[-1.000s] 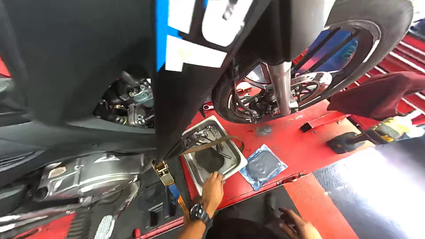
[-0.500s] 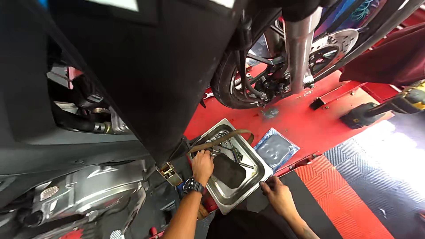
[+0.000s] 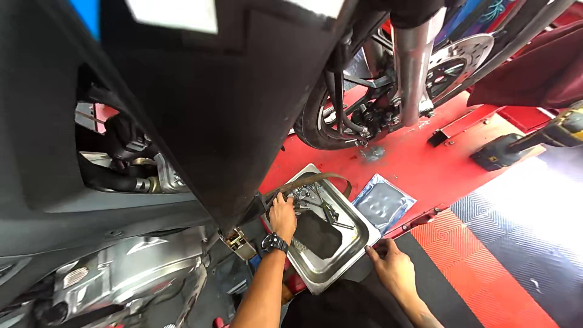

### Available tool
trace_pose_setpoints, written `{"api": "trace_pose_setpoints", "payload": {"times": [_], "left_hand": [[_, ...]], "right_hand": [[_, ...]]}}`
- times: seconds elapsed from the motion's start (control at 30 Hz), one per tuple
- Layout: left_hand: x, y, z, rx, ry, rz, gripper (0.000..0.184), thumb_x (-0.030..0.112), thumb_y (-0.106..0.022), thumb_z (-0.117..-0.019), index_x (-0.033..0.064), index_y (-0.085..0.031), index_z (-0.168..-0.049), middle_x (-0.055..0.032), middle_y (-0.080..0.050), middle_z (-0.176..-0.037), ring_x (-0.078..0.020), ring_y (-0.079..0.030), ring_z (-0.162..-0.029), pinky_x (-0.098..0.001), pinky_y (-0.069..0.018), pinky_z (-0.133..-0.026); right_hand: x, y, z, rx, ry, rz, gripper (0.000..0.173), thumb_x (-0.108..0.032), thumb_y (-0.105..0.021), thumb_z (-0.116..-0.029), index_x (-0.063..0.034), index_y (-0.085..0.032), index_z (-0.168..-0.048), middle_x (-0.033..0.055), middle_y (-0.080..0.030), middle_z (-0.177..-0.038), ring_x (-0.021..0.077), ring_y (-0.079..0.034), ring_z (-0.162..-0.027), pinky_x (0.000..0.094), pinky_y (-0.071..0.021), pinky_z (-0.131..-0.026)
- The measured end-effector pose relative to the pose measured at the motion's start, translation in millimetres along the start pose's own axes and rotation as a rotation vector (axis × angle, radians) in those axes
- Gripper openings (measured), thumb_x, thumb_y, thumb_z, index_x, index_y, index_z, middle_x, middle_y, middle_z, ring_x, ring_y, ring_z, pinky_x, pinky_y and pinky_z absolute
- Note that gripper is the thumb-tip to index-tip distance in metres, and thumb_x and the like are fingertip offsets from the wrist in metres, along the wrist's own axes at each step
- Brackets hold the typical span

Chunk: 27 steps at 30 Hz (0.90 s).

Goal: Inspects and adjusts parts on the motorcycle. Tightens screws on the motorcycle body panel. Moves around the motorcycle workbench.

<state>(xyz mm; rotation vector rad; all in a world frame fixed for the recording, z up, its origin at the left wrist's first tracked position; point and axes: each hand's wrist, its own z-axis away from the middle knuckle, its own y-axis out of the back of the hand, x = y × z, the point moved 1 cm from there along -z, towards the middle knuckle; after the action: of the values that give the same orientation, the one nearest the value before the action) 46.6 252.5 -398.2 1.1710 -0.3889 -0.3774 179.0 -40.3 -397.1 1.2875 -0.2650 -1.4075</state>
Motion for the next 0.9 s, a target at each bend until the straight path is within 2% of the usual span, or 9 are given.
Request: {"api": "trace_pose_setpoints", "payload": {"times": [0.13, 0.23, 0.37, 0.43, 0.5, 0.6, 0.7, 0.8, 0.9], "left_hand": [[-7, 6, 17, -0.010, 0.010, -0.014, 0.030, 0.020, -0.069, -0.0957, 0.0129, -0.071, -0.125, -0.0178, -0.057, -0.138, -0.0388, -0.059, -0.121, -0.0538, -0.0542, -0.095], [6, 21, 53, -0.037, -0.010, 0.231, 0.033, 0.032, -0.069, -0.0969, 0.0152, -0.072, -0.125, -0.0137, -0.064, -0.130, -0.0323, -0.065, -0.115, -0.0534, -0.0538, -0.097], [33, 13, 97, -0.312, -0.269, 0.644, 0.031, 0.032, -0.074, -0.0919, 0.0190, -0.076, -0.120, -0.0030, -0.070, -0.122, -0.0167, -0.066, -0.114, -0.0426, -0.0527, -0.104], [34, 8, 94, -0.525, -0.451, 0.839, 0.031, 0.024, -0.073, -0.0930, 0.0124, -0.075, -0.121, -0.0046, -0.070, -0.124, -0.0145, -0.064, -0.118, -0.0386, -0.0502, -0.108], [29, 8, 77, -0.560, -0.373, 1.015, 0.030, 0.020, -0.067, -0.0970, 0.0062, -0.073, -0.123, -0.0066, -0.073, -0.122, -0.0160, -0.067, -0.115, -0.0400, -0.0528, -0.106], [26, 9, 34, -0.193, -0.022, 0.803, 0.025, 0.022, -0.068, -0.0982, 0.0102, -0.074, -0.120, -0.0063, -0.075, -0.113, -0.0199, -0.071, -0.106, -0.0465, -0.0561, -0.099], [29, 1, -2, 0.069, 0.029, 0.450, 0.027, 0.025, -0.066, -0.0990, 0.0132, -0.072, -0.123, -0.0117, -0.070, -0.124, -0.0337, -0.068, -0.110, -0.0610, -0.0529, -0.095], [34, -5, -26, 0.067, -0.055, 0.257, 0.029, 0.026, -0.064, -0.1001, 0.0145, -0.072, -0.125, -0.0119, -0.068, -0.129, -0.0357, -0.067, -0.112, -0.0609, -0.0541, -0.092], [44, -12, -35, -0.025, -0.084, 0.145, 0.024, 0.027, -0.063, -0.1001, 0.0169, -0.075, -0.117, -0.0096, -0.069, -0.125, -0.0313, -0.066, -0.115, -0.0560, -0.0540, -0.096]], "right_hand": [[-13, 0, 14, 0.337, 0.332, -0.032, 0.040, -0.034, -0.064, -0.0922, -0.0027, -0.068, -0.117, 0.0119, -0.067, -0.099, 0.0250, -0.067, -0.080, 0.0439, -0.0574, -0.065], [-33, -3, 22, 0.179, 0.424, -0.236, 0.039, -0.035, -0.062, -0.0974, -0.0066, -0.068, -0.123, 0.0035, -0.071, -0.101, 0.0121, -0.068, -0.078, 0.0330, -0.0602, -0.065], [-61, -16, 24, -0.304, 0.125, -0.773, 0.054, -0.031, -0.053, -0.1053, -0.0024, -0.044, -0.150, 0.0062, -0.070, -0.123, 0.0150, -0.073, -0.096, 0.0360, -0.0644, -0.078], [-70, -22, 21, -0.322, -0.032, -0.987, 0.041, -0.024, -0.046, -0.1089, -0.0035, -0.050, -0.145, 0.0104, -0.072, -0.111, 0.0196, -0.072, -0.081, 0.0374, -0.0628, -0.068], [-70, -21, 19, -0.303, -0.141, -1.081, 0.032, -0.021, -0.041, -0.1106, -0.0013, -0.056, -0.131, 0.0145, -0.072, -0.098, 0.0240, -0.070, -0.068, 0.0390, -0.0612, -0.057], [-59, -14, 14, -0.310, -0.076, -0.998, 0.031, -0.021, -0.038, -0.1107, -0.0030, -0.055, -0.129, 0.0108, -0.075, -0.099, 0.0208, -0.069, -0.067, 0.0345, -0.0577, -0.055], [-50, -8, 14, -0.306, 0.002, -0.905, 0.030, -0.023, -0.041, -0.1092, -0.0055, -0.057, -0.128, 0.0074, -0.075, -0.097, 0.0189, -0.068, -0.065, 0.0336, -0.0574, -0.052], [-48, 1, 16, -0.280, 0.072, -0.849, 0.029, -0.023, -0.043, -0.1082, -0.0066, -0.058, -0.127, 0.0046, -0.075, -0.094, 0.0170, -0.068, -0.065, 0.0322, -0.0571, -0.052], [-41, 16, 26, -0.218, 0.104, -0.756, 0.030, -0.020, -0.047, -0.1068, -0.0062, -0.059, -0.130, 0.0028, -0.074, -0.090, 0.0155, -0.069, -0.064, 0.0341, -0.0597, -0.055]]}}
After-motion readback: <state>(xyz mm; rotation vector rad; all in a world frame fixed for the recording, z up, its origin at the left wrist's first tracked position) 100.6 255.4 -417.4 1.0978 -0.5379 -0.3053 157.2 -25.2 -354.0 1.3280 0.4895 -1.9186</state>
